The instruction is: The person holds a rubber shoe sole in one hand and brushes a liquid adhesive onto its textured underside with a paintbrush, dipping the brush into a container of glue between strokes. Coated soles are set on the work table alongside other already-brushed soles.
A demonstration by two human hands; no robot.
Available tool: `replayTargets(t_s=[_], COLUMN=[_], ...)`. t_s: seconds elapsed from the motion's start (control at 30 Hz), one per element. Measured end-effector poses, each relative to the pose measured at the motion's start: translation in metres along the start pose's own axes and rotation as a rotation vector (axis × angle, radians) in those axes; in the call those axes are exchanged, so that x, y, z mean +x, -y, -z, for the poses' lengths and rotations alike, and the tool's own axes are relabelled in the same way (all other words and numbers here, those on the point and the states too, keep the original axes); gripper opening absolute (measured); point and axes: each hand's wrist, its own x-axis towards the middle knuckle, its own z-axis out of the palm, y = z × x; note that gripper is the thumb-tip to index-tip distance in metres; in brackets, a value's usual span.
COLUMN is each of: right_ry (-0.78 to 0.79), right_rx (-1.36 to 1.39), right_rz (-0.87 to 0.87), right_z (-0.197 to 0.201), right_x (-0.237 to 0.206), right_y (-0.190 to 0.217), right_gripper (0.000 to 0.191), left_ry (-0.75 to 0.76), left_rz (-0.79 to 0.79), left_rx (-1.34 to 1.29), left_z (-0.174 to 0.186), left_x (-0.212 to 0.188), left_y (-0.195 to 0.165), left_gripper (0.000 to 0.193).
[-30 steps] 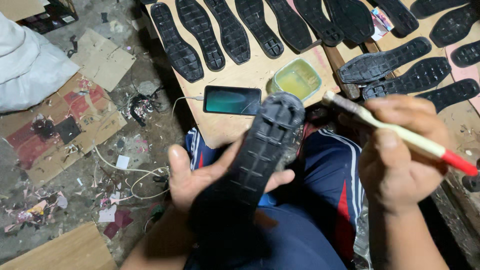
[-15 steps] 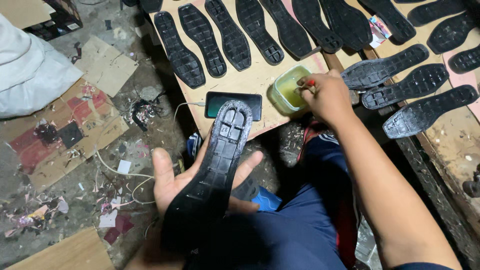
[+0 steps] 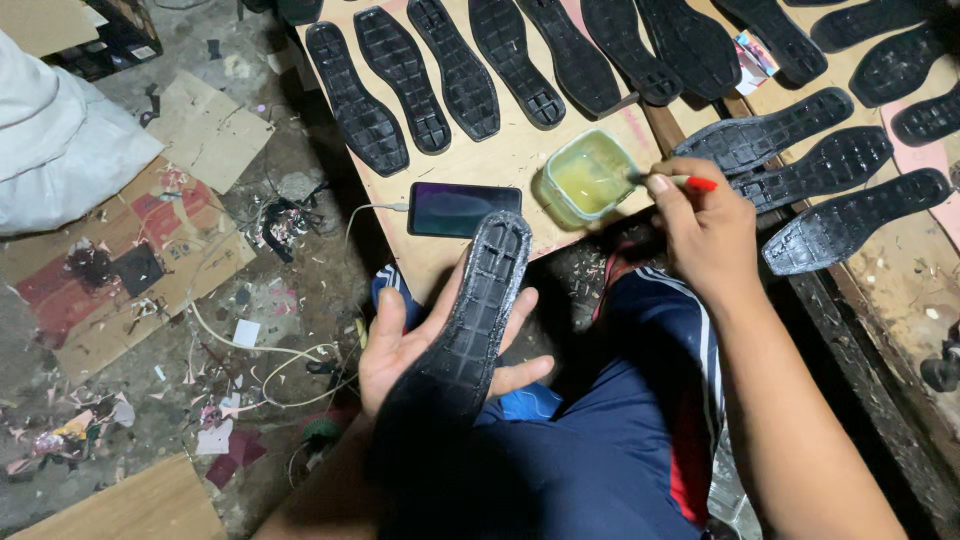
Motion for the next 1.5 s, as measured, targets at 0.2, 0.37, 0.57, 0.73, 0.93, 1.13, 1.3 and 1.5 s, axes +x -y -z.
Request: replayTargets(t_s=[0.2, 0.37, 0.57, 0.73, 0.93, 1.13, 1.3, 1.5], right_ry=[0.153, 0.194, 0.404, 0.350, 0.146, 0.153, 0.036, -0.095], right_rx=[0.657, 0.447, 0.223, 0.246, 0.081, 0.045, 0.110, 0.102], right_rz=[-0.082, -0.016, 0.307, 0.295, 0.480, 0.551, 0.414, 0.409], right_z=[0.003, -0.009, -0.033, -0.029, -0.016, -0.021, -0.019, -0.017], right_x=[-0.053, -0.083, -0.121, -0.115, -0.102, -0.098, -0.094, -0.092], right_y=[0.038, 0.049, 0.079, 0.074, 0.071, 0.087, 0.081, 0.073], right_gripper=[0.018, 0.022, 0.019, 0.020, 0.020, 0.021, 0.018, 0.018], left_ry=[-0.026, -0.023, -0.057, 0.018, 0.085, -0.013, -0.052, 0.009], left_rz=[0.033, 0.116, 0.105, 0.188, 0.210, 0.309, 0.315, 0.308], left_rx=[0.184, 0.326, 0.296, 0.243, 0.053, 0.301, 0.332, 0.408], left_z=[0.001, -0.002, -0.001, 0.003, 0.002, -0.005, -0.010, -0.016], left_x=[0.013, 0.020, 0.025, 0.023, 0.019, 0.017, 0.016, 0.015], left_y=[0.009, 0.009, 0.007, 0.007, 0.013, 0.012, 0.014, 0.013], left_gripper=[0.089, 0.096, 0.099, 0.095, 0.098, 0.110, 0.118, 0.124])
